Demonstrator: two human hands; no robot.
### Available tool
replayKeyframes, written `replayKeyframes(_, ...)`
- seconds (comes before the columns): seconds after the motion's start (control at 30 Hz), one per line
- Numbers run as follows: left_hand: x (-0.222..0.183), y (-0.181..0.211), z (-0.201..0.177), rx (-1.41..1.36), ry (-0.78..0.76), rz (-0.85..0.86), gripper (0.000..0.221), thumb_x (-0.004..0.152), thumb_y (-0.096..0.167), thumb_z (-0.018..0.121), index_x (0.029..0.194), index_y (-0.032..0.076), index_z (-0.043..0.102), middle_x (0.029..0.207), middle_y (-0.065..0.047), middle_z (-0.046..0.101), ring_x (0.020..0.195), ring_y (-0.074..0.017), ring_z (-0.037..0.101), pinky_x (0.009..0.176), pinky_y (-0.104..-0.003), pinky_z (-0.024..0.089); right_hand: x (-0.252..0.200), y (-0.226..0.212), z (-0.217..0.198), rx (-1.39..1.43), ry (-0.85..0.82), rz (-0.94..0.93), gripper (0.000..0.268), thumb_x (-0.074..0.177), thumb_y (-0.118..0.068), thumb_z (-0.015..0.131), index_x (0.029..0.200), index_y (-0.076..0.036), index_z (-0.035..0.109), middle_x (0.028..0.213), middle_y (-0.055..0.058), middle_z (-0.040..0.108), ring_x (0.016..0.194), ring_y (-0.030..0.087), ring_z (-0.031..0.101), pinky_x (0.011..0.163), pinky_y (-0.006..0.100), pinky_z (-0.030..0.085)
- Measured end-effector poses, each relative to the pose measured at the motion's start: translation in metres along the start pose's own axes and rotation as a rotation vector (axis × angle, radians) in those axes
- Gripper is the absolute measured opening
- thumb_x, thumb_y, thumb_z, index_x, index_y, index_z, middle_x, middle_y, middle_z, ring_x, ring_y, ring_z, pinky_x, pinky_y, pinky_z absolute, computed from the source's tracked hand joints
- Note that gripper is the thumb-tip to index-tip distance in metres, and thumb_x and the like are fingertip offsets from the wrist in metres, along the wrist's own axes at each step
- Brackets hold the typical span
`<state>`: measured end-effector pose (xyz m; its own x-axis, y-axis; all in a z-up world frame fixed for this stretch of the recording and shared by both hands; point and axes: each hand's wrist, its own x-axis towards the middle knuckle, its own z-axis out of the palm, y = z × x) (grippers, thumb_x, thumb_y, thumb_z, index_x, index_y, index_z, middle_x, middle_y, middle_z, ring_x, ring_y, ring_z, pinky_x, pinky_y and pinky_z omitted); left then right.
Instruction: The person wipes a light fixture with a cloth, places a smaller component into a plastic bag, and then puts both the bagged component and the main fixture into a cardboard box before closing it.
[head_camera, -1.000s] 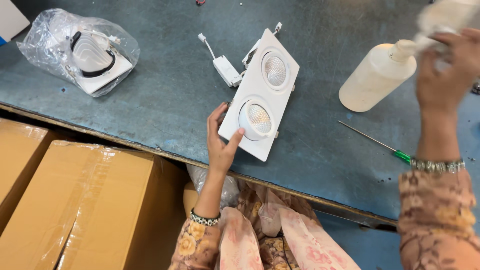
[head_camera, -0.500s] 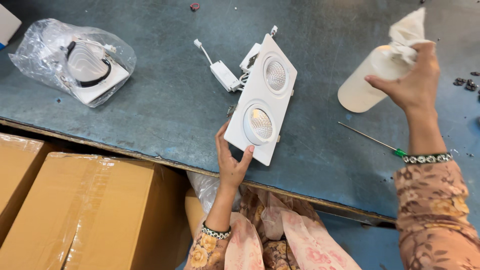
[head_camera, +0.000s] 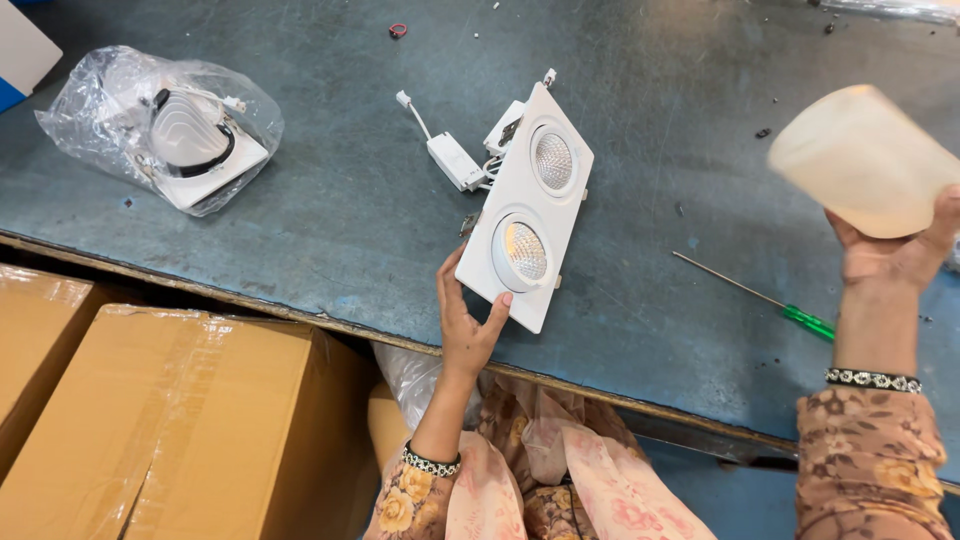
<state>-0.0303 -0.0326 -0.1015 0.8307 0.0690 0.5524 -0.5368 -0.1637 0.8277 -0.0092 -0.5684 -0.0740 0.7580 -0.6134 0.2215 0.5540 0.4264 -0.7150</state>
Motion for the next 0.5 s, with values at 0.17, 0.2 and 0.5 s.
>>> replayKeyframes(0.17, -0.001, -0.001, 0.0, 0.035, 0.006, 0.01, 0.07, 0.091, 0.022, 0.076, 0.151, 0.003, 0.043, 0.15, -0.018, 0.046, 0.142, -0.0346, 0.046, 0.12, -0.045, 0.037, 0.012, -0.001, 0.0, -0.808, -0.219, -0.433, 0.068, 0.089, -0.018, 0.089, 0.141, 0.005, 0.052, 0.136, 0.021, 0.063, 0.121, 0.035, 0.066, 0.107, 0.045, 0.052)
replayKeyframes(0.2, -0.001, -0.001, 0.0, 0.033, 0.006, 0.009, 0.07, 0.092, 0.022, 0.075, 0.151, 0.003, 0.043, 0.15, -0.018, 0.046, 0.143, -0.0345, 0.046, 0.12, -0.045, 0.037, 0.012, 0.0, 0.006, -0.988, -0.258, -0.54, 0.066, 0.088, -0.017, 0.089, 0.137, 0.007, 0.052, 0.13, 0.021, 0.063, 0.116, 0.033, 0.066, 0.106, 0.042, 0.052)
replayKeyframes(0.5, -0.001, 0.0, -0.001, 0.071, -0.012, -0.015, 0.072, 0.092, 0.026, 0.075, 0.151, 0.003, 0.041, 0.152, -0.018, 0.044, 0.144, -0.036, 0.044, 0.12, -0.047, 0.037, 0.073, 0.005, 0.076, -1.301, -0.518, -0.649, 0.02, 0.11, -0.016, 0.068, 0.115, 0.002, 0.06, 0.119, 0.009, 0.066, 0.105, 0.015, 0.063, 0.098, 0.029, 0.056)
